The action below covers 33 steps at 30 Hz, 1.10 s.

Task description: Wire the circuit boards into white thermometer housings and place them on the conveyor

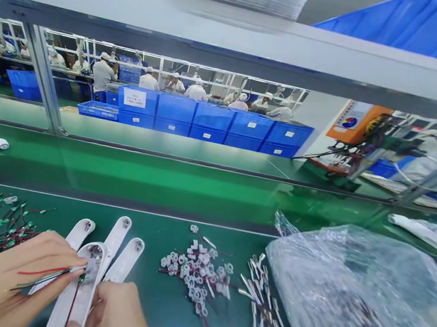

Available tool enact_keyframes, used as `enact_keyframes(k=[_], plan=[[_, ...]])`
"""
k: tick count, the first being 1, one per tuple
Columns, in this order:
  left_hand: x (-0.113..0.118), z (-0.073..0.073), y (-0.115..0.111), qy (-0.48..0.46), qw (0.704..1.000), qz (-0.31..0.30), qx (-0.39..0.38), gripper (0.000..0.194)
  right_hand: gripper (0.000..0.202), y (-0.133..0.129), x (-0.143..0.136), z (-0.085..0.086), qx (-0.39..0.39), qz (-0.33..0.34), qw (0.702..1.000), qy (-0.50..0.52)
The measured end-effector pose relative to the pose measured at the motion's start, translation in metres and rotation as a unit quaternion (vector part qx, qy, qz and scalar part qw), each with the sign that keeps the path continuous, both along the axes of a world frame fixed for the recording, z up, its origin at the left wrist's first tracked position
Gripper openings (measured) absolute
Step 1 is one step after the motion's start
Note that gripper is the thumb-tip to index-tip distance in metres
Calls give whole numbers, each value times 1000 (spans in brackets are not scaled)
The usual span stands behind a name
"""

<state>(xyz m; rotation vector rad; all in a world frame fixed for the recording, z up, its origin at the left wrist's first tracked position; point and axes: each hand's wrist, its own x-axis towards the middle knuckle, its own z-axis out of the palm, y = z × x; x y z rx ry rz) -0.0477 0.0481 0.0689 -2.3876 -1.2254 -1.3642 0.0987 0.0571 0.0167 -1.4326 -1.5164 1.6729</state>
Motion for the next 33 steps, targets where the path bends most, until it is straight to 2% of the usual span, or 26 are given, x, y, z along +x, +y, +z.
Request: enact_keyframes(k=[3,7,14,17,21,27,30,33], plan=[[-1,1,-3,24,999,24,32,12,18,-4,-5,16,7,6,999,-49],[-4,1,-9,44,997,21,56,10,17,-12,-11,36,5,12,995,-101],[-5,-14,-14,51,994,60,77,9,17,-19,-16,48,51,65,985,-150],[-7,-20,-14,57,997,53,12,14,21,-19,-18,48,85,89,976,-181],[-9,-22,-12,31,994,73,-76,19,22,-20,-19,44,142,81,960,-226],[-8,-21,-8,-44,974,65,-213,20,17,-21,-14,36,124,89,962,-226],[-8,-19,-4,-9,971,45,-234,20,20,-22,-10,31,117,72,961,-239],[-7,-13,1,50,958,-9,-284,22,22,-24,-5,29,103,68,968,-218]])
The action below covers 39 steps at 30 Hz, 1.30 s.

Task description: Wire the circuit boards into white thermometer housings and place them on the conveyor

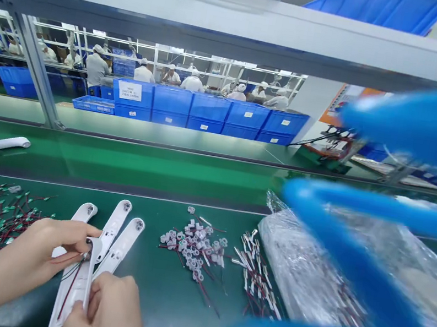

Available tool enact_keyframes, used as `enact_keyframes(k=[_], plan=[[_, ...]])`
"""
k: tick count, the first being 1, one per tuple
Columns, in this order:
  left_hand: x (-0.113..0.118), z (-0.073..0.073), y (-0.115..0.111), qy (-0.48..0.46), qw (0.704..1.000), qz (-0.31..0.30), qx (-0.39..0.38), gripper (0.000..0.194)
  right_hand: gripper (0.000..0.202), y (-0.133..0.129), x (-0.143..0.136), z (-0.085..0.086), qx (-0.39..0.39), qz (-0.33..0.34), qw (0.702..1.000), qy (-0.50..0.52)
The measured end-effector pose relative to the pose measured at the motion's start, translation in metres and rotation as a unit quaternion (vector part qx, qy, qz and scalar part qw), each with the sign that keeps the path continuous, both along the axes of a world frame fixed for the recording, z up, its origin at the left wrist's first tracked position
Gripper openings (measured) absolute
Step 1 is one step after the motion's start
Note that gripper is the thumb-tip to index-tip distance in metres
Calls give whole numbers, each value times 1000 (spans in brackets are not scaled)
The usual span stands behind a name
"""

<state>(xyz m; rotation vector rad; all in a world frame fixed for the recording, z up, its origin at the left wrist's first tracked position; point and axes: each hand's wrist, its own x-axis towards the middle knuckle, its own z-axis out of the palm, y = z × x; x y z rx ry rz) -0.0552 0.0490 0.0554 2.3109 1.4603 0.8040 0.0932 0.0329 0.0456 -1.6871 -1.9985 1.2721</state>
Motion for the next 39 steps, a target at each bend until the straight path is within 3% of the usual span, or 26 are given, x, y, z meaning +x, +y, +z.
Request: enact_keyframes(k=[3,7,13,21,27,32,39], plan=[[4,7,5,-35,999,-15,-35,21,19,-1,4,2,-21,-12,999,34],[13,12,5,-19,997,26,71,19,16,0,10,8,2,-25,999,40],[15,13,-2,-10,987,1,160,15,12,2,14,10,-2,-39,996,84],[10,23,-15,-60,981,107,151,12,9,-1,17,11,13,-43,988,146],[14,12,-18,-44,975,109,188,9,10,0,12,12,5,-32,994,107],[15,0,-14,-2,967,48,251,8,22,-2,9,14,-2,-21,998,57],[17,-4,-11,8,955,84,286,11,21,-5,7,13,19,-13,1000,10]])
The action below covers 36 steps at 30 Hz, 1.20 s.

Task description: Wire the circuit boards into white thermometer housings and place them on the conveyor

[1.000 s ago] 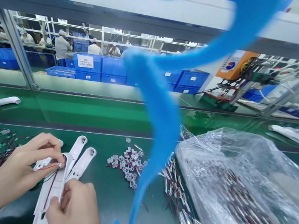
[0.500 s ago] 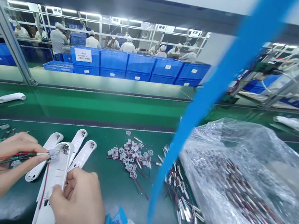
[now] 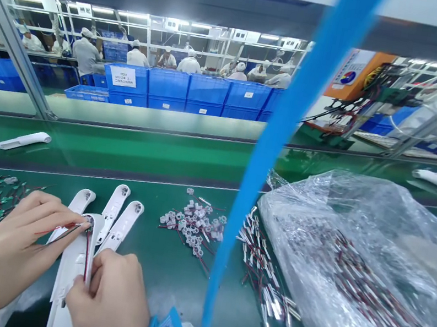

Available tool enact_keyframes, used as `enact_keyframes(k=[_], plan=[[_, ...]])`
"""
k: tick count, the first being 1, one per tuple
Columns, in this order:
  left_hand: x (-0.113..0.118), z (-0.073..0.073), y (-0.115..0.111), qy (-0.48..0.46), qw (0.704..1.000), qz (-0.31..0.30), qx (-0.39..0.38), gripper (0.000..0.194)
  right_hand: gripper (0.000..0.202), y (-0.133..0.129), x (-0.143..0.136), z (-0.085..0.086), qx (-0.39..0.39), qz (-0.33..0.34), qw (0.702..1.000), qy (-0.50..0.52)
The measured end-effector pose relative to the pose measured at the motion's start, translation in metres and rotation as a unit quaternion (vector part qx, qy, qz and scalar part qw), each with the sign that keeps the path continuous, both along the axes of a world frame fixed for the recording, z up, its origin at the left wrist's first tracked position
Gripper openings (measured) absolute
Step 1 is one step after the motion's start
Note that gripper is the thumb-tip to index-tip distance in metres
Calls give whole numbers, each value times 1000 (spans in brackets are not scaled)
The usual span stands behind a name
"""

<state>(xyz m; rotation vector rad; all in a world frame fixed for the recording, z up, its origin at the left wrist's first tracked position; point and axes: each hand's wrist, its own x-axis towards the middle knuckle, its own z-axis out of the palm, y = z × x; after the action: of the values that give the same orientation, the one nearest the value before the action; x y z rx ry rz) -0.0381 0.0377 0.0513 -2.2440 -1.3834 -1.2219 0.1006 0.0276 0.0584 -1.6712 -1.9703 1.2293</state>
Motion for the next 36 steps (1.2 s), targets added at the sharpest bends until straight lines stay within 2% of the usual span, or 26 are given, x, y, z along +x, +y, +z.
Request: enact_keyframes(k=[5,8,12,17,20,23,25,28,30,32,36], plan=[[0,2,-3,-30,999,32,20,8,23,-1,-2,2,15,-3,1000,-2],[-1,1,-3,-24,999,29,6,8,22,-1,-3,0,17,-3,1000,4],[-2,-3,-2,-11,1000,11,2,8,19,-3,-2,-6,49,-12,999,5],[-2,-8,-3,-2,1000,21,-10,10,17,-6,-2,-16,64,6,998,-14],[-4,-10,-3,-6,997,25,-78,15,18,-6,-4,-21,64,7,998,-25],[-8,-10,0,-54,980,28,-190,17,17,-6,-7,-24,56,11,998,-30],[-10,-7,4,-112,949,10,-296,12,15,-5,-8,-25,59,17,998,-30],[-10,0,15,-218,878,-29,-424,7,18,-2,-7,-23,76,9,997,-22],[-8,5,23,-234,859,-41,-453,12,21,2,-5,-21,84,4,996,-6],[-7,7,31,-201,859,-44,-468,12,23,6,-4,-19,80,4,997,22],[-4,11,41,-169,849,-45,-498,8,22,11,-3,-20,19,7,996,82]])
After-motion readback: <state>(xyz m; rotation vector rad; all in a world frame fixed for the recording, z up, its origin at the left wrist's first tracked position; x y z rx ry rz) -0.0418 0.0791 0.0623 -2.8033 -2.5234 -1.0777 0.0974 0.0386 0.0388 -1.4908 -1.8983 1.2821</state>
